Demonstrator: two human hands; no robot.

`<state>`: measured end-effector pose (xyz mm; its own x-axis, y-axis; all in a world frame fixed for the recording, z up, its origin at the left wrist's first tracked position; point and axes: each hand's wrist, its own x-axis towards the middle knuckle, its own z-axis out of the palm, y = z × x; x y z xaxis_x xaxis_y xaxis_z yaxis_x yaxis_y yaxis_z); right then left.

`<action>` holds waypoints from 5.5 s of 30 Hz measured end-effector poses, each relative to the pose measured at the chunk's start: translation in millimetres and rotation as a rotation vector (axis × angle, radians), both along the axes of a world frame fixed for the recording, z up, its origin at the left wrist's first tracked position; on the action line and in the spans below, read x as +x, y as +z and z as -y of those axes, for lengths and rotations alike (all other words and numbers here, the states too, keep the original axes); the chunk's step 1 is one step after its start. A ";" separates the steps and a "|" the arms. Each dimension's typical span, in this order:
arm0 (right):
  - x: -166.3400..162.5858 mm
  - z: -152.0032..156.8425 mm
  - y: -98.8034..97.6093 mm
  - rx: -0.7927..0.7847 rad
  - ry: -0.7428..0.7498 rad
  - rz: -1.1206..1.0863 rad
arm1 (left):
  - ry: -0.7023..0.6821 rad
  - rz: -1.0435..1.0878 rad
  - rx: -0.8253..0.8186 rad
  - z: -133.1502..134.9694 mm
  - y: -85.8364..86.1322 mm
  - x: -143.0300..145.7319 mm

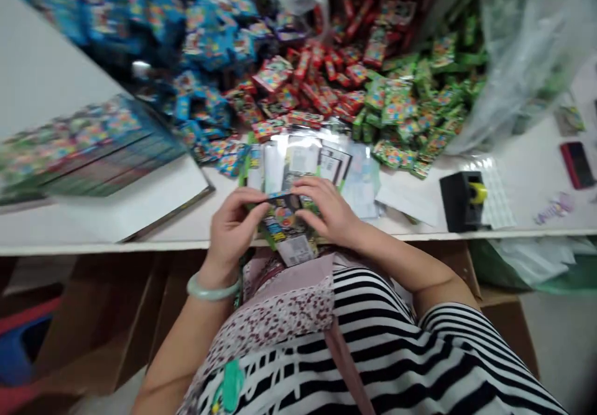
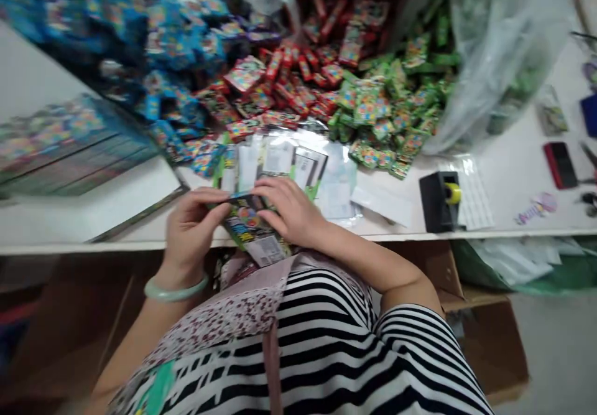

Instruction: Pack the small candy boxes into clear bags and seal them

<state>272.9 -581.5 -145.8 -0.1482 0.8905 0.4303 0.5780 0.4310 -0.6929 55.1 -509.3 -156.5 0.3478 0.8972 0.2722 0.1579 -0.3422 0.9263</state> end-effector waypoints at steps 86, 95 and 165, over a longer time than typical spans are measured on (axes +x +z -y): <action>258.8 38.9 -52.2 -0.276 -0.894 0.091 | 0.230 -0.131 -0.091 3.0 3.0 9.7; 259.5 45.8 -42.6 -0.302 -0.976 -0.023 | 0.214 -0.128 -0.095 2.6 -0.9 7.8; 45.4 -69.8 27.2 -0.739 -0.005 -0.444 | 0.557 -0.468 0.540 -120.0 74.6 -159.6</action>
<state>318.3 -511.6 -118.6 -0.0984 0.9651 -0.2426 0.1880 -0.2213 -0.9569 -104.4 -389.2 -81.9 0.0823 0.7600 0.6447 0.7504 -0.4730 0.4617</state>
